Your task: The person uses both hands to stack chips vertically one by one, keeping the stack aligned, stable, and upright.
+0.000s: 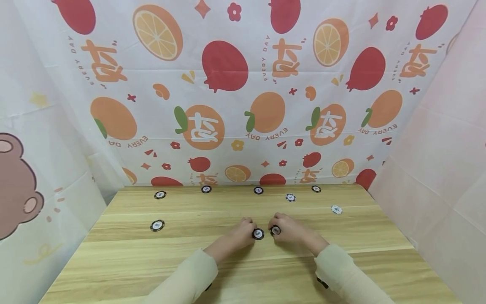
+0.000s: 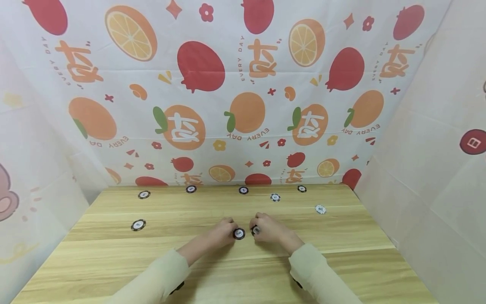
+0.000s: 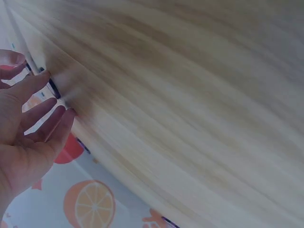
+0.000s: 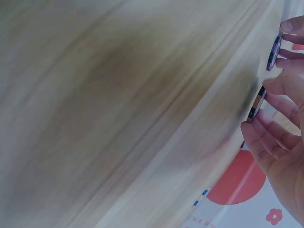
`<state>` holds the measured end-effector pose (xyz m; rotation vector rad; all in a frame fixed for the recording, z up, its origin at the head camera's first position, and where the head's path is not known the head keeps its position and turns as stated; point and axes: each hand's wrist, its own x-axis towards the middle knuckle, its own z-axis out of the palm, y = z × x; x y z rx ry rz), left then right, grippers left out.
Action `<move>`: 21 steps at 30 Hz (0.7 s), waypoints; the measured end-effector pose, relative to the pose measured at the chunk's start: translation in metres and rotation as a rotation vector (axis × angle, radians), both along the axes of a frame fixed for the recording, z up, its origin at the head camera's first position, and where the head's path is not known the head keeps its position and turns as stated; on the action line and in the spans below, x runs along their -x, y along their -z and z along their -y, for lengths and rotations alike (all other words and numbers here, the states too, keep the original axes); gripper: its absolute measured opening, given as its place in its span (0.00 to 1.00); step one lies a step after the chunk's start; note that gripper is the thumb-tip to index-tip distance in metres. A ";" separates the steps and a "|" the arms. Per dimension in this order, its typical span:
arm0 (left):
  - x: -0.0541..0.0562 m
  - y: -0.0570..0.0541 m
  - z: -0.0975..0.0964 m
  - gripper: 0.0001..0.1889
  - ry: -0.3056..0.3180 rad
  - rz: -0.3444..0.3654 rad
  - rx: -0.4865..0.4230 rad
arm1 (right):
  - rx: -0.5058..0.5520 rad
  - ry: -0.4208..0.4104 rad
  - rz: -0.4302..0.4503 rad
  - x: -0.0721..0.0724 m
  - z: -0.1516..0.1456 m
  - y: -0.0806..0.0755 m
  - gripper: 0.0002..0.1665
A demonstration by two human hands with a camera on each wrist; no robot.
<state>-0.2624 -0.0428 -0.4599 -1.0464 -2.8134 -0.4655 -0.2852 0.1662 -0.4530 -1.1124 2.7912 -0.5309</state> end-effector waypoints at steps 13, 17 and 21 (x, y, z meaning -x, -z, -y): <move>-0.006 -0.003 0.027 0.11 -0.027 0.070 -0.023 | -0.036 -0.060 -0.004 0.003 0.040 -0.005 0.16; -0.006 -0.002 0.032 0.12 -0.040 0.082 -0.049 | -0.042 -0.100 -0.020 0.002 0.047 -0.003 0.16; -0.004 0.000 0.043 0.12 -0.059 0.077 -0.096 | -0.052 -0.120 -0.035 0.001 0.051 -0.001 0.16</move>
